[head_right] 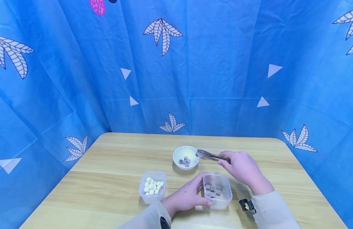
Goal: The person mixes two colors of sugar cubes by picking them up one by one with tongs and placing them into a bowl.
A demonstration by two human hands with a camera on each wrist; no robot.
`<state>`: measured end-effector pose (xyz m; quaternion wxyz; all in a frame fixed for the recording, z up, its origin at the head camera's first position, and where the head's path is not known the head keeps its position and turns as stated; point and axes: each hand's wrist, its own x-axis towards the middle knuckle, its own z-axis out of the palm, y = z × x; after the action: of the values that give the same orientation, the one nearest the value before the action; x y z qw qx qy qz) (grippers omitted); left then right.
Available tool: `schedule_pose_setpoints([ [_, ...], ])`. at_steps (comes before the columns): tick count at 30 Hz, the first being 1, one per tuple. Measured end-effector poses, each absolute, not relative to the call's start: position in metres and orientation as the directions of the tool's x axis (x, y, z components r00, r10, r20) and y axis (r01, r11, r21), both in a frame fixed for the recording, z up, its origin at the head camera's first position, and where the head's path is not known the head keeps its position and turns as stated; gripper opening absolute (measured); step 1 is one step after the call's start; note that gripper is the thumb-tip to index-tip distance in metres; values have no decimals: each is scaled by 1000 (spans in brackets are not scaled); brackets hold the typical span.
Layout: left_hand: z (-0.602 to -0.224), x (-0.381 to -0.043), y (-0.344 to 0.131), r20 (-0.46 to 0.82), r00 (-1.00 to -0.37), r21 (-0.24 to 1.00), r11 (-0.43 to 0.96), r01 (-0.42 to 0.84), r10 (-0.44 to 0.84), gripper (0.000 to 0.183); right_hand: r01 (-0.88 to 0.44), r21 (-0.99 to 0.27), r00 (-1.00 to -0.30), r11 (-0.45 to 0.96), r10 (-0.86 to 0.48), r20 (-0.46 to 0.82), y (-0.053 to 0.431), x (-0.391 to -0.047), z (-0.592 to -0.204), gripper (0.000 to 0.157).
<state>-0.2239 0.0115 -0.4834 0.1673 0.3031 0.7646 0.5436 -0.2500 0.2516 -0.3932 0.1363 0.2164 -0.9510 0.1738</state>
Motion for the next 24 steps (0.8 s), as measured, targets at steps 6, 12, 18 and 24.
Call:
schedule_pose_setpoints([
  [6,-484,-224,11,68,-766,932,234,279,640,83,-460,-268,-870,847,-369,326,252,-250,-395,28],
  [12,-485,-223,12,68,-769,933,233,275,636,83,-468,-283,-867,837,-374,329,254,-249,-393,30],
  [18,-485,-223,12,62,-769,934,235,270,636,83,-485,-314,-865,816,-393,313,263,-247,-386,33],
  [24,-483,-223,13,46,-775,938,239,251,631,84,-494,-345,-865,798,-413,283,277,-243,-375,33],
])
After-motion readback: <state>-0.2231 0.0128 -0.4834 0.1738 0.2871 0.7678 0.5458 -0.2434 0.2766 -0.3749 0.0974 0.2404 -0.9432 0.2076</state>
